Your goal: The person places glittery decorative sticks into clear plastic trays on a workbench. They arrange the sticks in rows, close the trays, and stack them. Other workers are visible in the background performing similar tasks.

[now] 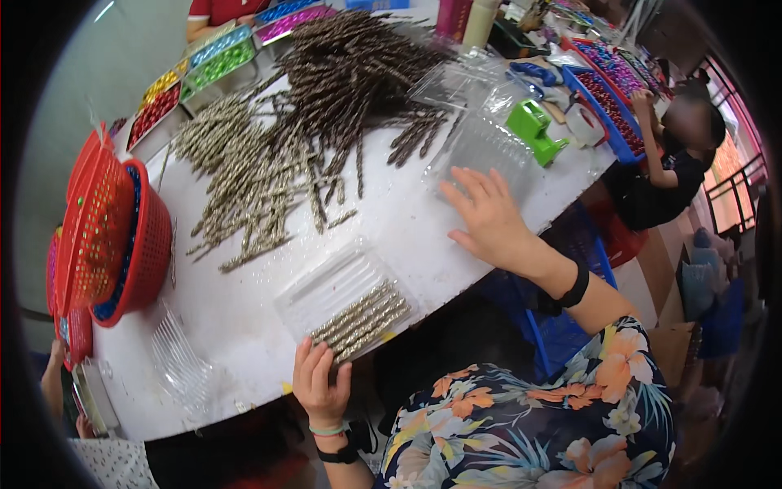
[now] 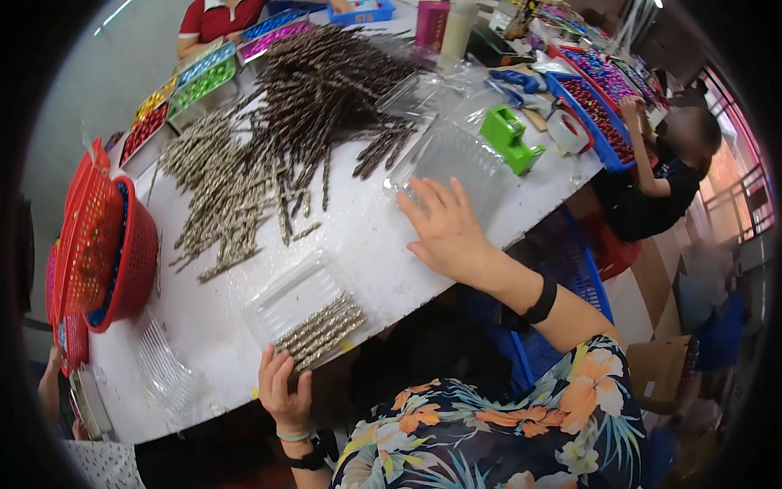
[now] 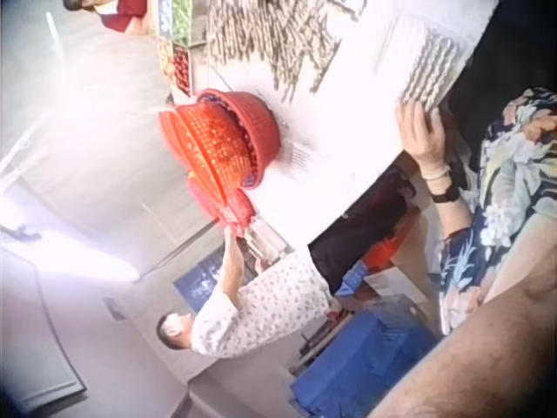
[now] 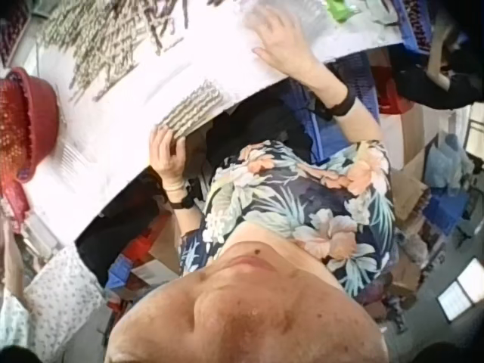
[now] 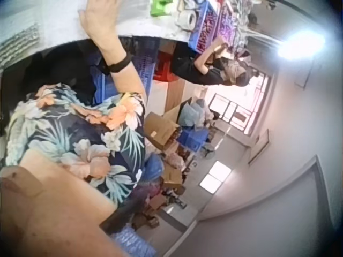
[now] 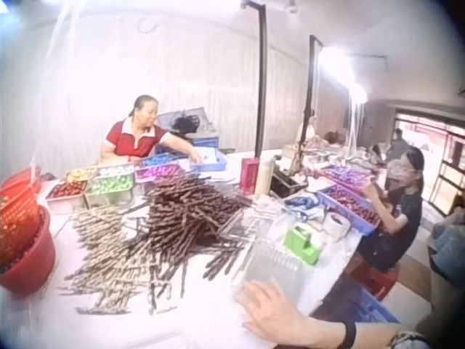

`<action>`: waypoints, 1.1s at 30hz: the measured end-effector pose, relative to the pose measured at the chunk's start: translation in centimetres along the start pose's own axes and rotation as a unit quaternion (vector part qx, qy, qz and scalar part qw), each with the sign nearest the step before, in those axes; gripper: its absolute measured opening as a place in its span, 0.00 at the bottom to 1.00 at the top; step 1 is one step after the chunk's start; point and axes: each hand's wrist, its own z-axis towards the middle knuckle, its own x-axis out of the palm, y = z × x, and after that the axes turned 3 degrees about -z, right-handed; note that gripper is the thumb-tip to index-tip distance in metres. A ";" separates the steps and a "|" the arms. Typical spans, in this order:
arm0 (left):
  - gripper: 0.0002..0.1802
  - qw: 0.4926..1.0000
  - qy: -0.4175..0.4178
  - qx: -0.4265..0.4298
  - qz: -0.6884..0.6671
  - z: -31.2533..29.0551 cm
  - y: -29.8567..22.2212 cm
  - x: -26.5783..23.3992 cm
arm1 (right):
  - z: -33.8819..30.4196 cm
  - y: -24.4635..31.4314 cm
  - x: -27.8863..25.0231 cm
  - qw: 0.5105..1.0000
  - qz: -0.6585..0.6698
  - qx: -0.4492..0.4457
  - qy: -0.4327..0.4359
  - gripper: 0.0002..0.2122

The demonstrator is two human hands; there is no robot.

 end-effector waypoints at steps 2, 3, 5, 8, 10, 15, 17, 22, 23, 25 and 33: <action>0.18 1.000 0.011 0.000 0.010 0.4 -0.5 -0.2 | -0.7 -0.3 -0.1 1.000 -0.016 0.019 0.007 0.38; 0.18 1.000 0.018 -0.001 0.010 0.6 -0.7 -0.2 | -1.0 -0.3 0.0 1.000 -0.017 0.017 0.010 0.38; 0.18 0.999 0.032 -0.004 0.010 1.3 -1.3 0.0 | -1.4 -1.0 0.6 0.999 -0.040 0.012 0.006 0.36; 0.21 0.999 0.047 0.004 -0.008 2.3 -1.9 0.8 | -2.0 -2.8 1.4 0.997 -0.077 0.002 0.000 0.33; 0.22 0.998 0.057 0.010 -0.016 2.8 -2.1 1.2 | -2.5 -4.3 1.6 0.998 -0.061 -0.006 0.012 0.33; 0.22 0.996 0.075 0.001 -0.037 3.8 -2.8 2.3 | -3.9 -6.6 0.0 0.999 -0.037 0.024 0.007 0.28; 0.22 0.996 0.082 -0.006 -0.040 4.2 -3.1 2.5 | -3.3 -6.9 -1.0 1.000 -0.012 0.021 0.004 0.25; 0.22 0.996 0.080 0.002 -0.031 4.8 -3.4 3.6 | 2.9 -8.8 -1.7 0.994 0.061 -0.072 -0.055 0.19; 0.22 0.996 0.081 0.005 -0.034 5.0 -3.4 3.9 | 4.7 -8.7 -1.7 0.995 0.072 -0.070 -0.006 0.19; 0.22 0.997 0.074 0.010 -0.019 5.1 -3.4 3.9 | 9.0 -8.2 -0.8 0.988 0.102 -0.073 0.090 0.21; 0.22 0.999 0.053 0.007 -0.001 4.8 -3.4 4.1 | 17.8 -8.5 6.0 0.952 -0.095 -0.160 0.243 0.21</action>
